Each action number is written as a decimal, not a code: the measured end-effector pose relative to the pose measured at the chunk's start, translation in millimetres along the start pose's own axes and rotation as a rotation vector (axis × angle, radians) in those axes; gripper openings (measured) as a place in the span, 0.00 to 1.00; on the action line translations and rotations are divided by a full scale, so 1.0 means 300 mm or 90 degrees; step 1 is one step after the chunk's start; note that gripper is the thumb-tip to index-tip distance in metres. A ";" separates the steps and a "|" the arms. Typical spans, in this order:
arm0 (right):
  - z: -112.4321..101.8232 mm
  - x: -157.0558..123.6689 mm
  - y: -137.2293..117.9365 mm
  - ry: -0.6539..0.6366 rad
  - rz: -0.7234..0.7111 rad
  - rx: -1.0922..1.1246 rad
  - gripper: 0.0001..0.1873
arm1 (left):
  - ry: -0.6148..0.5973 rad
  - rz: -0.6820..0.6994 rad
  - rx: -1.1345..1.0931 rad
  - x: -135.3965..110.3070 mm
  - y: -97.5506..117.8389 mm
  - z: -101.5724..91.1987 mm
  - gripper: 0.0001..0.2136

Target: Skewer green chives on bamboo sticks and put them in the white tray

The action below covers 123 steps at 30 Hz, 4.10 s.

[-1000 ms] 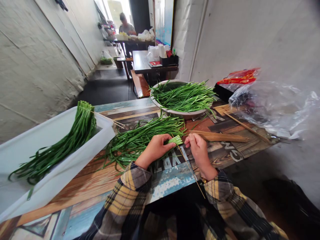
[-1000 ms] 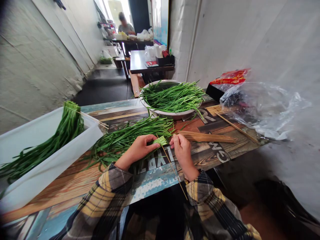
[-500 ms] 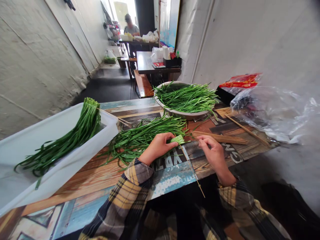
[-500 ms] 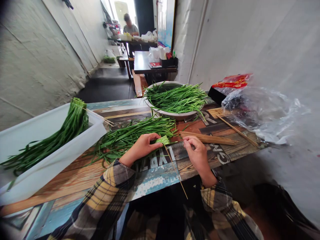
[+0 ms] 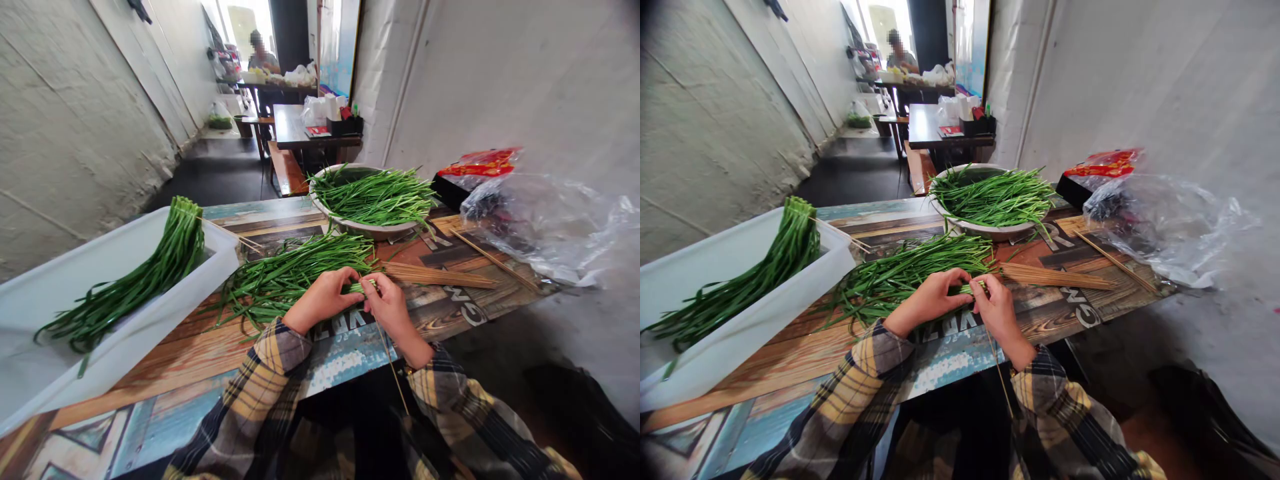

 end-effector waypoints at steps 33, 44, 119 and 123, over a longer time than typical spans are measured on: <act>-0.026 -0.102 0.049 -0.073 -0.038 0.012 0.10 | 0.254 0.031 0.559 -0.003 -0.013 -0.082 0.04; -0.032 -0.097 0.041 -0.075 -0.035 0.021 0.10 | 0.058 0.030 0.503 -0.009 -0.022 -0.079 0.19; -0.041 0.048 0.012 0.217 -0.083 -0.089 0.09 | 0.170 0.050 -0.134 0.035 -0.078 0.045 0.06; -0.108 0.078 0.051 0.292 -0.068 -0.051 0.11 | 0.176 0.041 -0.153 0.035 -0.080 0.044 0.06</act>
Point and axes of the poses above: each hand's wrist, its own x-axis towards the middle knuckle, its own z-axis out of the palm, y = z × x, the point moved 1 cm from there along x, towards the middle knuckle, and after that the axes turned 15 degrees about -x, right-handed, at the moved point
